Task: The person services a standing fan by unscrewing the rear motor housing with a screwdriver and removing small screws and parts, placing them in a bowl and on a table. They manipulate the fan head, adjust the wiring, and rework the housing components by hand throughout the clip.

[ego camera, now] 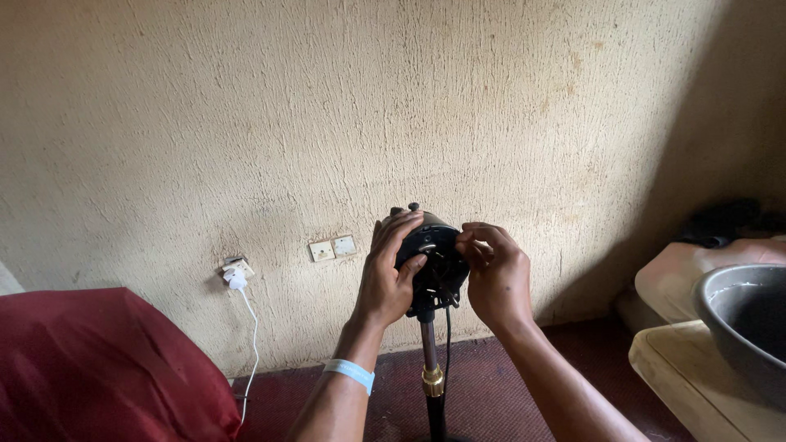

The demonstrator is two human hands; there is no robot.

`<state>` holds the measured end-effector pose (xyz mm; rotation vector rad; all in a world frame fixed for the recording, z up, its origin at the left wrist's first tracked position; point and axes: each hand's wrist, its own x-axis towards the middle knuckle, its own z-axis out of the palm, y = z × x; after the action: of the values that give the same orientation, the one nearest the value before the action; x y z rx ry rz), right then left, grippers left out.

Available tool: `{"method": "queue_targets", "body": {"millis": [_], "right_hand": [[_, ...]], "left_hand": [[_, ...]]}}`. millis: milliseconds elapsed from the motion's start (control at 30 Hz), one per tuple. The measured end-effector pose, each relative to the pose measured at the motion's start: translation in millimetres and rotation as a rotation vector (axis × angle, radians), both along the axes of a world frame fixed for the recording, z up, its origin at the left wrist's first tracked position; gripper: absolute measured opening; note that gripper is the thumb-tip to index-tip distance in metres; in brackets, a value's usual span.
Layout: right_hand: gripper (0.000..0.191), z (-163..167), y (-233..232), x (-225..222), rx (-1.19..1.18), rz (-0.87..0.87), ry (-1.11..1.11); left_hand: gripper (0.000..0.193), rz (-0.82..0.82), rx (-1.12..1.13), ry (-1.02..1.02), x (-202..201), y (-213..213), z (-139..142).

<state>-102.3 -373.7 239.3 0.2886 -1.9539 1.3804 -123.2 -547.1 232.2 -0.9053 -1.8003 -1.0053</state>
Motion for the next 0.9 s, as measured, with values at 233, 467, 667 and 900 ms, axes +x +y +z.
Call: {"method": "queue_targets", "body": {"millis": [233, 467, 667, 900], "right_hand": [[0.010, -3, 0, -1, 0.060, -0.007, 0.184], [0.012, -15, -1, -11, 0.211, -0.081, 0.266], [0.013, -19, -3, -26, 0.259, -0.084, 0.245], [0.015, -21, -5, -32, 0.258, -0.076, 0.300]], "left_hand": [[0.047, 0.027, 0.025, 0.003, 4, 4, 0], [0.042, -0.001, 0.039, 0.027, -1, 4, -3], [0.041, -0.002, 0.057, -0.017, -3, 6, -4], [0.039, -0.009, 0.070, -0.024, -4, 7, -6]]}}
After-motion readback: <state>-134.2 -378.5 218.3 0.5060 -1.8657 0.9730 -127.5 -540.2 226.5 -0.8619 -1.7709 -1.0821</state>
